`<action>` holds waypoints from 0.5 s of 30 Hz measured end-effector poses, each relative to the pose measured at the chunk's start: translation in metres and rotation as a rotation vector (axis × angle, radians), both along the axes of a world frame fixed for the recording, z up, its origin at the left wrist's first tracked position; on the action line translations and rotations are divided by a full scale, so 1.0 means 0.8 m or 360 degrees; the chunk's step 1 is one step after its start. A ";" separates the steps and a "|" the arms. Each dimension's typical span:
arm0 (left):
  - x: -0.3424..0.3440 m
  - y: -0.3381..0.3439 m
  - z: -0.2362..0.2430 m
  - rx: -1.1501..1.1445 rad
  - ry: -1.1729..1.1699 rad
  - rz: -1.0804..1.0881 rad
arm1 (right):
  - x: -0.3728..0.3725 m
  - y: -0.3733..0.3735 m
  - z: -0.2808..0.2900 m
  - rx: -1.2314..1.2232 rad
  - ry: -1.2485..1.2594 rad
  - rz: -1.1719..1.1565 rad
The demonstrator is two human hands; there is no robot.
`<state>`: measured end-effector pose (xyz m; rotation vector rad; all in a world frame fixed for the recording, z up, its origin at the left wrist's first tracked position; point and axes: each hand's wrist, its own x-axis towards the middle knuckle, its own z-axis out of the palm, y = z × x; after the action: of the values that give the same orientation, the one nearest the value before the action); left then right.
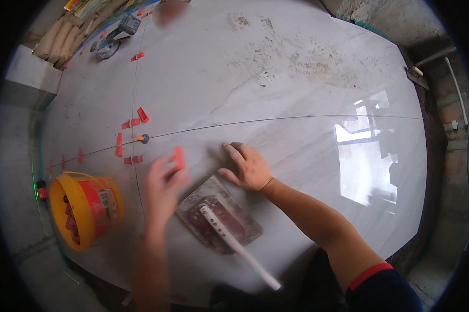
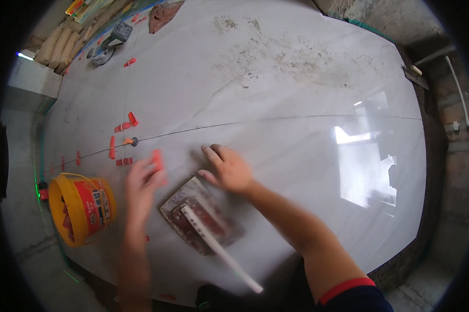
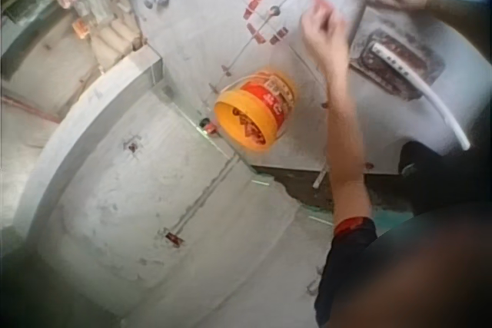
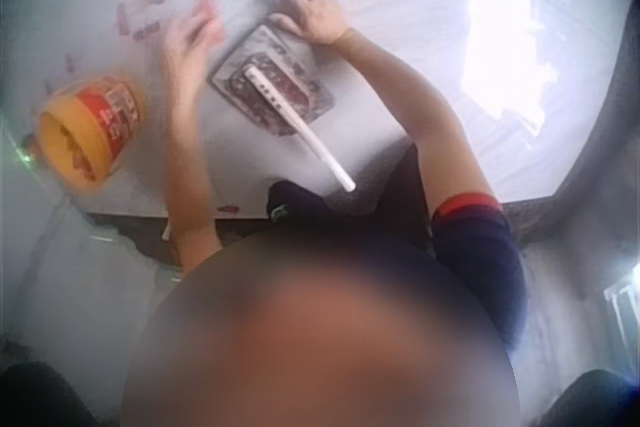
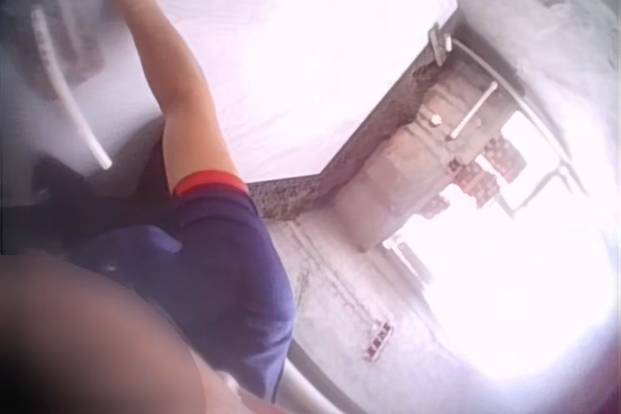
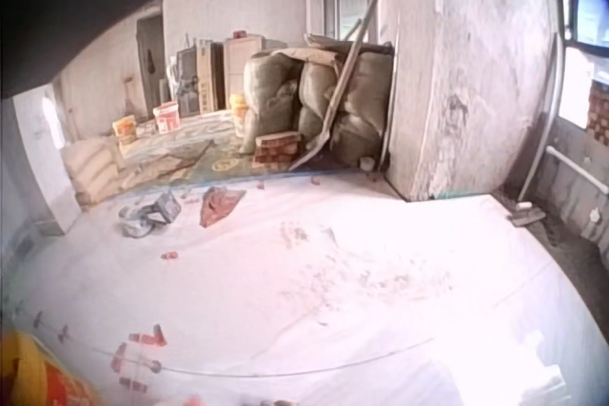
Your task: Lay large floor tiles onto mortar and align them using a float and leveling spacers.
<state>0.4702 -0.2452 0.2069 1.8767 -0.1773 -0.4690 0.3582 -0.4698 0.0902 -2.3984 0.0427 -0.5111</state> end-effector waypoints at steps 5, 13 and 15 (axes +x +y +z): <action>0.013 -0.139 -0.102 0.0125 0.0607 0.0082 | 0.005 -0.003 -0.001 0.0129 0.0032 0.0021; 0.015 -0.152 -0.145 0.0476 0.0001 0.0046 | 0.026 -0.009 -0.014 0.0245 0.0042 -0.0149; 0.018 -0.150 -0.144 0.0554 -0.0100 -0.0008 | 0.025 -0.011 -0.012 0.0264 0.0083 -0.0164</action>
<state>0.4848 -0.3649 0.0916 2.2340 -0.1489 -0.4669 0.3786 -0.4784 0.0810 -2.2552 0.2243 -0.4734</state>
